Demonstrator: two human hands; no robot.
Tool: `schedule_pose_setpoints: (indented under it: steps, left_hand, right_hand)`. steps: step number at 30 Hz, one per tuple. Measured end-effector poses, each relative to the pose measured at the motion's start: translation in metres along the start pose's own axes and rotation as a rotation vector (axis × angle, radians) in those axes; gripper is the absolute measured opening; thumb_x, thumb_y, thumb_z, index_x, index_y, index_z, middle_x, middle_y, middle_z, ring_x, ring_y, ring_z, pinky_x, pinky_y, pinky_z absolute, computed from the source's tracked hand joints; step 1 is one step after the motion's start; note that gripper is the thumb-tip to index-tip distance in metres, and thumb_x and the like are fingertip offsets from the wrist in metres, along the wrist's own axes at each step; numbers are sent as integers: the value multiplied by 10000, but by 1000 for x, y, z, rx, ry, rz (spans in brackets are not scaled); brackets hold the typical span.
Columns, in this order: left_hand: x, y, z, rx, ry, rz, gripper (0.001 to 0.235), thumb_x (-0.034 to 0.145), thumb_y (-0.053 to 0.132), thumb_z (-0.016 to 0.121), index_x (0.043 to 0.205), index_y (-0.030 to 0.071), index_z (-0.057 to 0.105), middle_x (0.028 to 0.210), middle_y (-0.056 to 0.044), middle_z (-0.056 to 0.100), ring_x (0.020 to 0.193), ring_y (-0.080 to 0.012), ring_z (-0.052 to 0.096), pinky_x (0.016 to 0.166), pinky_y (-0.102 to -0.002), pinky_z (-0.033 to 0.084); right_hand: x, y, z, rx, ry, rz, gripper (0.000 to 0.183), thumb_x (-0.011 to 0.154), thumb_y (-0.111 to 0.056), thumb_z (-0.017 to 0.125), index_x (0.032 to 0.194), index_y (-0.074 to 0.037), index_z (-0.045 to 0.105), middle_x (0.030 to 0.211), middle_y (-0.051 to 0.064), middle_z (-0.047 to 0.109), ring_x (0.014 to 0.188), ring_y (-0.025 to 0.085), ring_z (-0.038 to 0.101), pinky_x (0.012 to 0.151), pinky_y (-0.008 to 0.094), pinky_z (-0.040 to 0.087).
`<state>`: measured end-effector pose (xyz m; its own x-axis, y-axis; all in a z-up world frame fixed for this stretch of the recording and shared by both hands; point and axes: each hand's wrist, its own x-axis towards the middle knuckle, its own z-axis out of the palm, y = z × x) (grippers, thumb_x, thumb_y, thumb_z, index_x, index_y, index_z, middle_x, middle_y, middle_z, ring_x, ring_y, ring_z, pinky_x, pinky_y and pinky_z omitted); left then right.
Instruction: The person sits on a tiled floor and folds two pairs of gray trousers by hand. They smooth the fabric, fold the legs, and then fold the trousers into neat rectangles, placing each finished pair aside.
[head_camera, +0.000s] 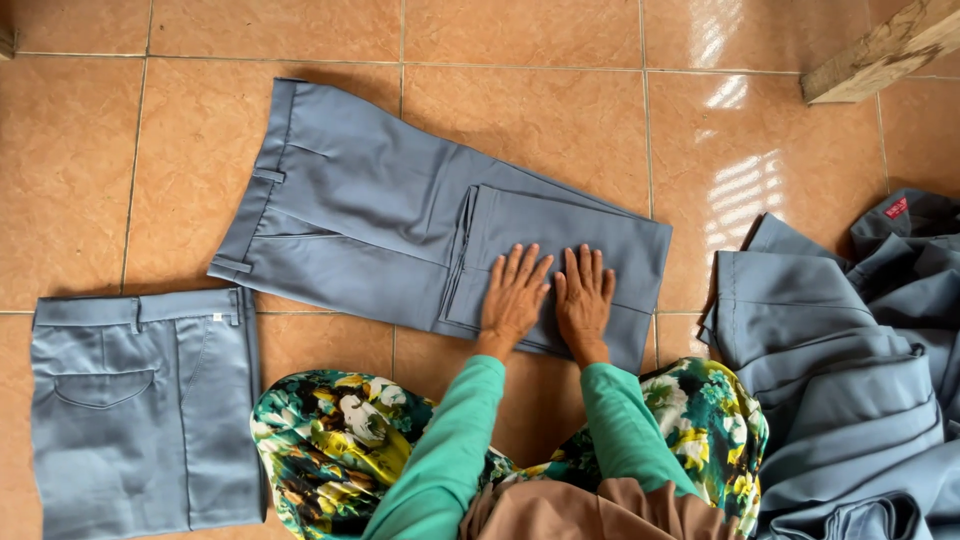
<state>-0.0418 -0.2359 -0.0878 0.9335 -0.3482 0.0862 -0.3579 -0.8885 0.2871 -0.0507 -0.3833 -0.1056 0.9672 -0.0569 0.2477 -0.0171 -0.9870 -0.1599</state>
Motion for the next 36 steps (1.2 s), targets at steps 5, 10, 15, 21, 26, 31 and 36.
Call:
schedule_pose_setpoints:
  steps: [5,10,15,21,26,31,36]
  left_hand:
    - [4,-65,-3,192,203,-211,513,1099,409,323,1582,238,356,1631,-147,347,1509,-348,309,1221,-589,191]
    - [24,-29,-14,212,276,-295,558,1064,436,396,1536,141,429,1667,-195,252,1545,-415,190,1204,-684,98]
    - [23,17,9,88,-23,-110,548,1083,381,318,1618,279,255,1711,-73,163,1577,-339,119,1245,-635,22]
    - [-8,-56,-5,156,75,-204,541,1096,443,275,1619,308,239,1710,-81,157,1576,-327,121,1260,-560,68]
    - [-30,-67,8,117,175,-210,539,1109,366,284,1626,220,238,1706,-108,157,1562,-325,172,1264,-486,171]
    - [-45,-61,2,-71,142,-297,559,1093,228,333,1632,153,207,1701,-144,142,1552,-340,185,1257,-481,195]
    - [-56,-61,15,-210,69,-330,570,1093,267,343,1633,138,214,1689,-156,182,1548,-352,200,1248,-494,212]
  right_hand:
    - [1,61,-17,-10,-43,212,508,1137,-415,359,1601,-214,403,1679,86,331,1557,277,238,1214,550,164]
    - [12,49,8,-74,44,221,546,1131,-449,377,1597,-168,429,1686,140,306,1563,347,194,1185,636,109]
    - [9,6,18,-33,-42,16,503,1121,-447,359,1601,-305,399,1699,-13,300,1587,212,162,1233,570,25]
    - [5,62,-17,16,-133,244,515,1141,-446,312,1617,-265,387,1700,49,292,1566,269,220,1194,617,174]
    - [-8,111,-23,195,-124,579,654,983,-435,629,1586,-284,430,1497,124,446,1361,362,464,1023,600,416]
    - [-26,128,-24,621,-241,864,945,730,-504,899,1546,-332,453,1127,197,687,1039,379,692,767,510,533]
    - [-15,114,-99,1625,-225,1037,567,783,-301,891,1299,-203,678,995,62,744,757,218,760,600,335,599]
